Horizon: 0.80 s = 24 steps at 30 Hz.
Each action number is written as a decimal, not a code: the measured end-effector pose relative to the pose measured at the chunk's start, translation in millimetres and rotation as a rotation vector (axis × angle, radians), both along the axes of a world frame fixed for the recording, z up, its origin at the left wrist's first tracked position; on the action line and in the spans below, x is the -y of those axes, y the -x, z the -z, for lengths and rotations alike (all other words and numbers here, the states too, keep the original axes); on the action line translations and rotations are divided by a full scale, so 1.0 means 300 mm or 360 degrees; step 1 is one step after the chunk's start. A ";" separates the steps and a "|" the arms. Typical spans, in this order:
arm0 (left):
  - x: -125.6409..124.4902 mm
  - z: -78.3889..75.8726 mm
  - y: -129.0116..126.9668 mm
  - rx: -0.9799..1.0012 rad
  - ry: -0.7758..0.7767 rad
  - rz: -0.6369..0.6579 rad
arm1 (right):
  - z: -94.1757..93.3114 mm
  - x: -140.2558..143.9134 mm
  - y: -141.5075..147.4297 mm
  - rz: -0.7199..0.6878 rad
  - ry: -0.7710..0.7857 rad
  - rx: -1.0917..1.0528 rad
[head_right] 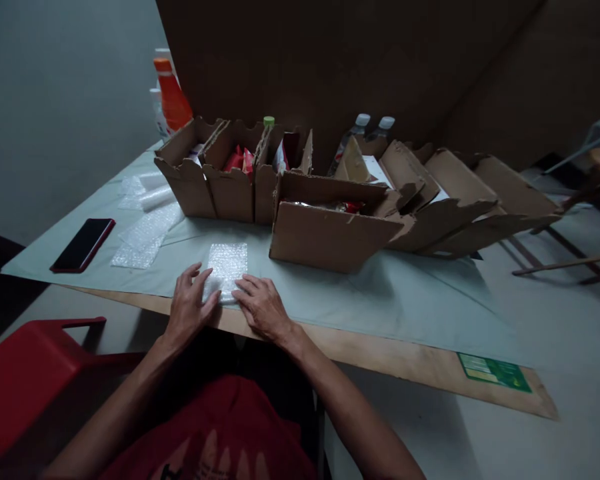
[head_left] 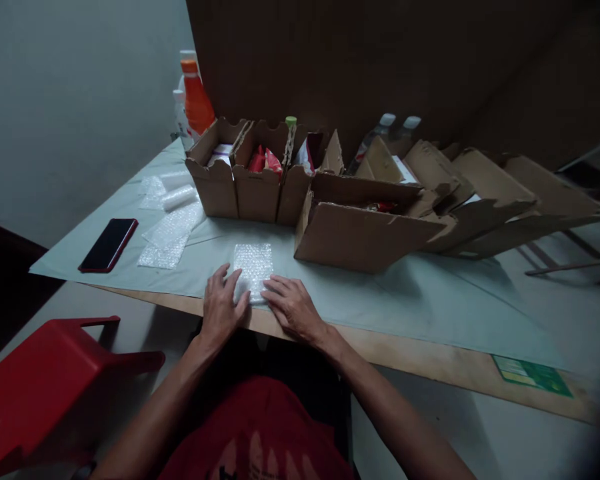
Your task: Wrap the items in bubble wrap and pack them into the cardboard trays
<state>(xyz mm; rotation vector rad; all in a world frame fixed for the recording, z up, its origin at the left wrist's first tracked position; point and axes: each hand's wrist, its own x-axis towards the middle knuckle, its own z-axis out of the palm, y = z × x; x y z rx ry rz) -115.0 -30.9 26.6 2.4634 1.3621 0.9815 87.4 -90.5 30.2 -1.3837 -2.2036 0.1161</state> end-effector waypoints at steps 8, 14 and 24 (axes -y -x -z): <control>0.023 -0.009 0.053 0.0057 0.0145 0.0348 | -0.030 -0.037 0.004 0.0122 0.0266 -0.0312; -0.075 0.005 0.013 0.0117 0.0269 0.0155 | -0.039 -0.053 -0.002 0.0362 -0.0020 -0.0341; -0.056 -0.002 0.038 0.0093 0.0060 0.0329 | -0.038 -0.091 0.008 0.0075 0.0117 -0.0053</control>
